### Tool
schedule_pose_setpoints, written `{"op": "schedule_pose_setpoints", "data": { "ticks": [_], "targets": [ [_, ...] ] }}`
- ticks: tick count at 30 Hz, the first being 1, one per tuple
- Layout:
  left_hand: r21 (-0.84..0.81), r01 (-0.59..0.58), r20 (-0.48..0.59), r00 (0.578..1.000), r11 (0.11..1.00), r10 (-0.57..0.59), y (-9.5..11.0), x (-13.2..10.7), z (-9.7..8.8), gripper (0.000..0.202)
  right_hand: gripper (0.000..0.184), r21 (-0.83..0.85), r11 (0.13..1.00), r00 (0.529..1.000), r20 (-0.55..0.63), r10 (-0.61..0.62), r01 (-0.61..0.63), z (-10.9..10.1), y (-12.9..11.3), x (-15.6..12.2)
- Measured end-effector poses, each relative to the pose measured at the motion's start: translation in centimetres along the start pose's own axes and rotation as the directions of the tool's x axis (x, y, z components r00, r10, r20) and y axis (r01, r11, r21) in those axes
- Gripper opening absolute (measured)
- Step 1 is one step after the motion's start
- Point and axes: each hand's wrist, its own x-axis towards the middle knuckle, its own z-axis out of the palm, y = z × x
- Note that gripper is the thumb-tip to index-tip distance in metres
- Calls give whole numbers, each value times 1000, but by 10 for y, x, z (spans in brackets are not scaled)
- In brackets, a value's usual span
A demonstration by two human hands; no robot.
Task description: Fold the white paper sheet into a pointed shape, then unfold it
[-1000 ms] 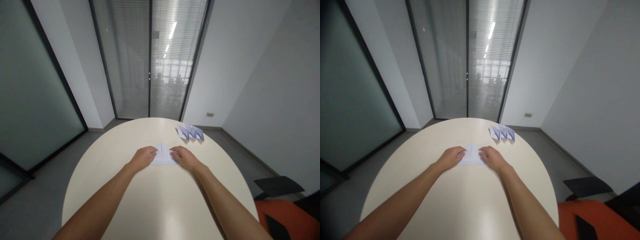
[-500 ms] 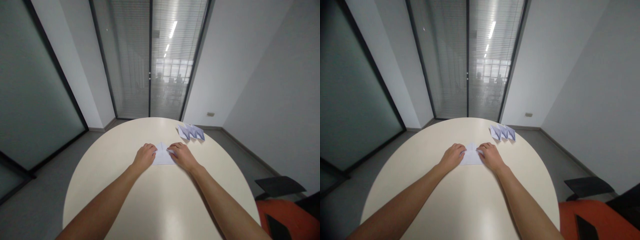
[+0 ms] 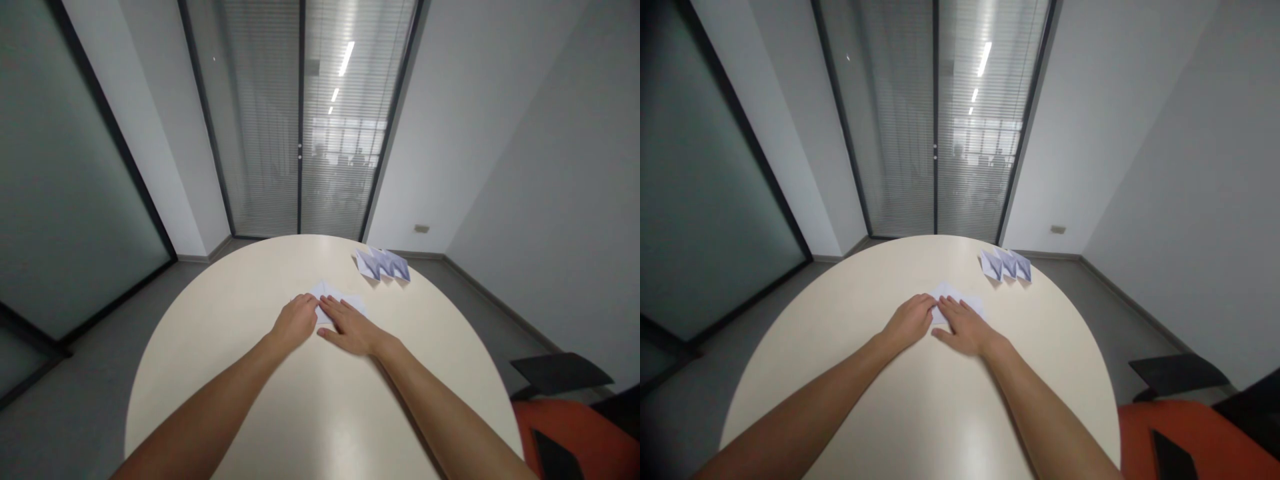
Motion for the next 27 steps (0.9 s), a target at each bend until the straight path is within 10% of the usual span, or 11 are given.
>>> {"op": "schedule_pose_setpoints", "data": {
  "ticks": [12,27],
  "targets": [
    [107,-14,4,1000,994,14,6,-9,6,41,93,-79,972,975,-21,222,-223,-3,22,-4],
    [105,245,-20,970,964,-244,-9,-6,12,55,40,98,981,986,-23,-164,165,-28,4,-6]
  ]
}}
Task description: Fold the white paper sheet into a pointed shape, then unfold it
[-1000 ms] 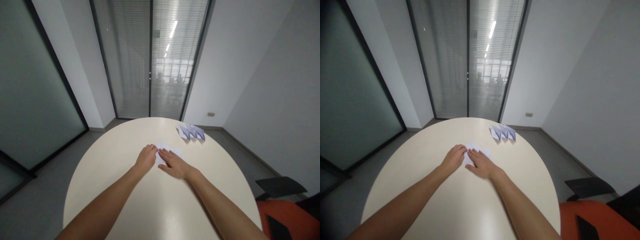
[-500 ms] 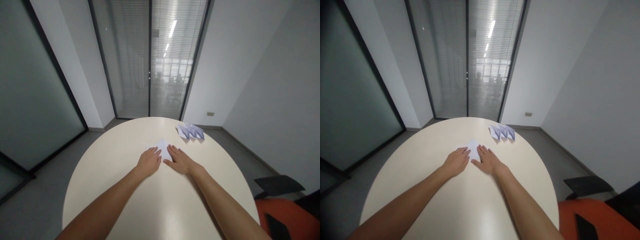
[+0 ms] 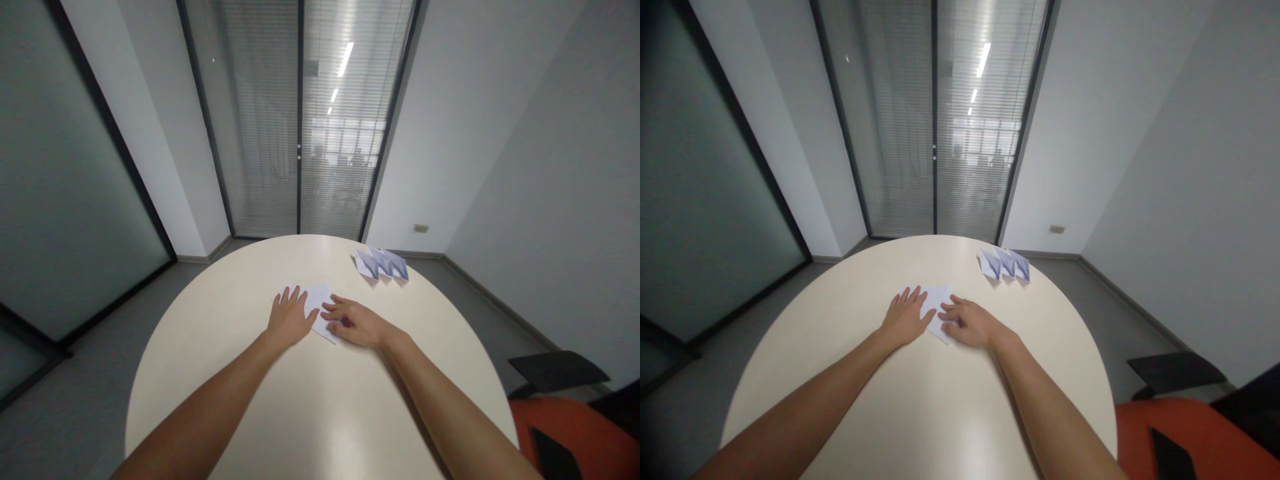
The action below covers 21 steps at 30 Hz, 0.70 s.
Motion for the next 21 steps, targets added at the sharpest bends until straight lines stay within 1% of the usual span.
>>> {"op": "schedule_pose_setpoints", "data": {
  "ticks": [3,6,10,13,16,19,21],
  "targets": [
    [-7,24,14,1000,1000,-24,0,1,1,60,36,45,998,999,10,41,-41,2,0,0],
    [-16,30,-19,999,999,-30,0,1,-1,58,35,69,995,996,-30,79,-76,6,4,0],
    [-5,1,-55,998,1000,-1,2,0,-6,49,44,18,998,993,-103,61,-59,8,10,-1],
    [21,-57,-61,996,998,59,5,-2,-7,43,50,-39,998,991,-125,42,-47,9,15,-2],
    [17,-145,-31,989,989,146,9,-6,-8,36,53,-43,998,991,-131,34,-40,9,18,-2],
    [-10,-219,-9,976,976,219,13,-8,-9,33,53,-36,999,990,-135,31,-36,10,20,-2],
    [-22,-233,-5,972,972,233,15,-9,-10,33,52,-45,998,990,-133,36,-42,10,20,-2]
  ]
}}
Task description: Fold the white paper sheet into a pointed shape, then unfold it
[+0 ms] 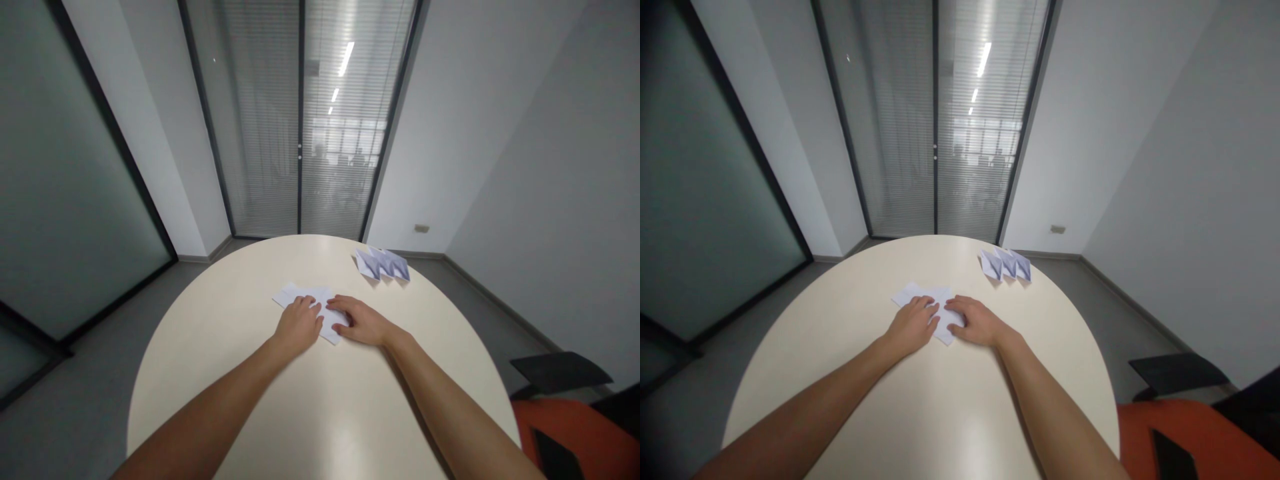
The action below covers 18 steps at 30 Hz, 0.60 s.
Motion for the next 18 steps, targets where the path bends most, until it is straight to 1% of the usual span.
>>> {"op": "schedule_pose_setpoints", "data": {
  "ticks": [3,8,10,12,18],
  "targets": [
    [8,35,-1,999,999,-35,-2,1,0,34,50,-22,1000,1000,12,4,-4,0,0,-1],
    [87,152,-13,988,985,-152,-8,2,0,41,53,-32,999,999,39,18,-17,0,2,-1],
    [111,165,-7,986,980,-166,-9,2,0,43,54,-34,999,999,40,24,-23,0,3,-1],
    [121,141,2,990,983,-142,-6,0,0,44,54,-34,999,999,38,22,-21,1,4,-2],
    [91,-21,34,999,996,18,2,-2,0,43,54,-42,999,1000,13,10,-9,3,7,-2]
  ]
}}
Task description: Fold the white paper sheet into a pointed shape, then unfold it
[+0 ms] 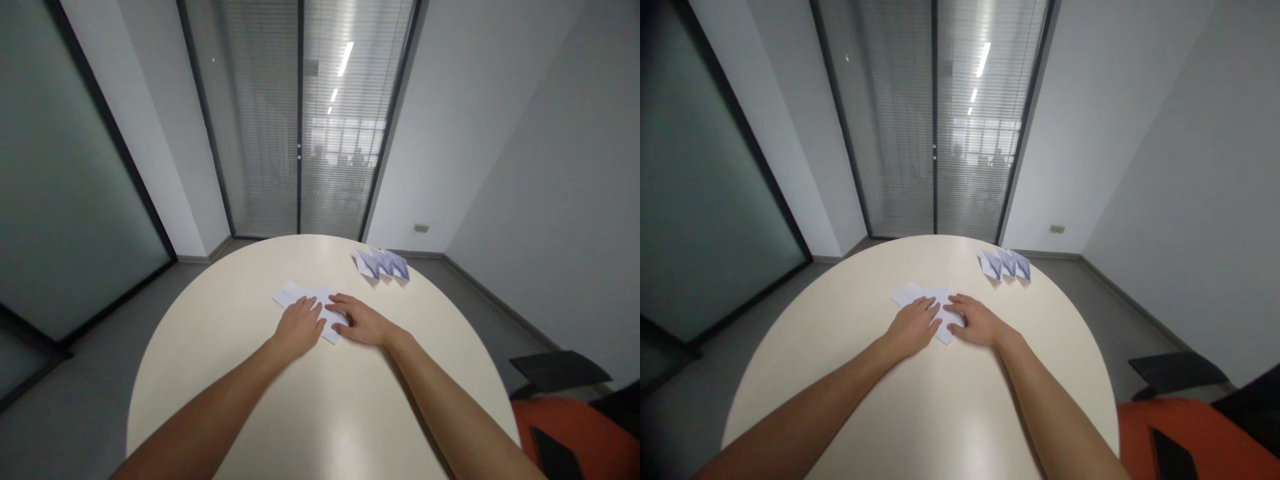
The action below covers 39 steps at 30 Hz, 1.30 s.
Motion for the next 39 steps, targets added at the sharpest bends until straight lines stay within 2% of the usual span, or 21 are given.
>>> {"op": "schedule_pose_setpoints", "data": {
  "ticks": [2,6,10,13,17,22,28,33,39],
  "targets": [
    [-15,-4,-1,1000,1000,4,-1,1,0,43,55,-1,1000,1000,-6,-9,9,0,-1,0],
    [-18,59,-15,998,998,-60,-5,2,0,42,53,-3,1000,1000,1,-11,11,-3,-5,0],
    [-43,80,-39,996,996,-81,-6,1,0,47,43,34,998,999,-14,-47,48,-6,-6,1],
    [-81,58,-19,998,995,-60,-6,0,0,54,33,78,995,998,-48,-52,55,-6,-5,2],
    [-161,-31,42,998,986,39,-11,-1,-3,56,24,63,998,996,-89,0,6,-7,-8,2],
    [-218,-85,124,986,972,114,-14,-1,-8,60,30,-63,994,987,-143,78,-87,-8,-4,2],
    [-197,-94,55,993,976,107,-12,-2,-6,67,35,-27,982,972,-150,181,-187,-6,5,2],
    [-163,-78,29,996,983,84,-8,-1,-10,62,43,37,989,975,-165,148,-144,-5,1,3],
    [-157,-63,15,998,986,66,-7,1,-12,45,29,43,997,979,-191,64,-57,-9,-4,4]
  ]
}}
